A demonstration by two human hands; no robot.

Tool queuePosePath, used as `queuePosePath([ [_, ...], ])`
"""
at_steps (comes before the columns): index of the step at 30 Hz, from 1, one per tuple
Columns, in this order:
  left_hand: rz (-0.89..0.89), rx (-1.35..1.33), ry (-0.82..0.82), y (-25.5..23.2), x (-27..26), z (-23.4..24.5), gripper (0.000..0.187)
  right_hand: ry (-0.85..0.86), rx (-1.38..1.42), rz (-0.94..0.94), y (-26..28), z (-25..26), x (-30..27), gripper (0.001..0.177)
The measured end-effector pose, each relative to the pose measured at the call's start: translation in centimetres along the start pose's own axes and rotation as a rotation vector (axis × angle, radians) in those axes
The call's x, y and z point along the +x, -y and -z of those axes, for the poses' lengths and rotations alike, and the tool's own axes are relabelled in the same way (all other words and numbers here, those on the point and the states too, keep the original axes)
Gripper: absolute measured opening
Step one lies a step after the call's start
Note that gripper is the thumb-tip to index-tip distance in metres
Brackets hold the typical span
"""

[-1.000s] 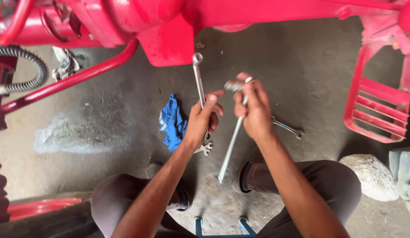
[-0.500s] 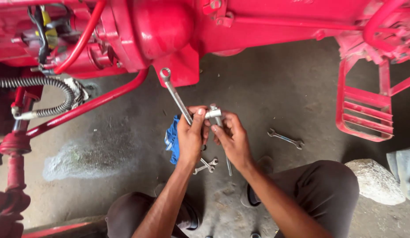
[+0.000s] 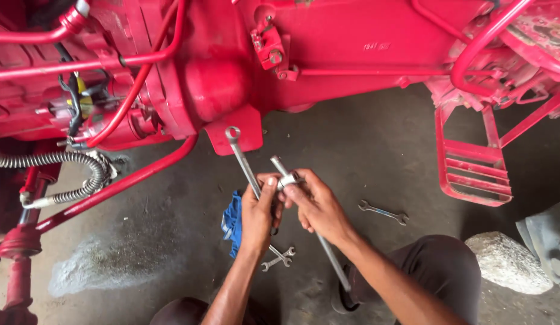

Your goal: The person uses various wrenches and a hammer to loosen and tighten bolts on a red tractor chassis while assisted by another person.

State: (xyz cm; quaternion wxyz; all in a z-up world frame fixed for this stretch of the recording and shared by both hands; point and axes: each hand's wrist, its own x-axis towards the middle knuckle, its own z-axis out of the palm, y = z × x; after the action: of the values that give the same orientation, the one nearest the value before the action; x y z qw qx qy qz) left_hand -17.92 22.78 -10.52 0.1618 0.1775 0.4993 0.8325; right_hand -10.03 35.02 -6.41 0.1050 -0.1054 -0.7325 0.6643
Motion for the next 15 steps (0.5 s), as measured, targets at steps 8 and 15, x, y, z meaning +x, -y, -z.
queuePosePath([
  [8, 0.096, 0.123, -0.068, -0.3, 0.4, -0.4, 0.040, -0.104, -0.535, 0.473, 8.6, 4.2, 5.2, 0.025],
  [15, 0.132, 0.136, -0.076, 0.6, 1.4, 0.0, 0.042, -0.100, -1.133, 0.627, 20.7, 3.5, 12.9, 0.024],
])
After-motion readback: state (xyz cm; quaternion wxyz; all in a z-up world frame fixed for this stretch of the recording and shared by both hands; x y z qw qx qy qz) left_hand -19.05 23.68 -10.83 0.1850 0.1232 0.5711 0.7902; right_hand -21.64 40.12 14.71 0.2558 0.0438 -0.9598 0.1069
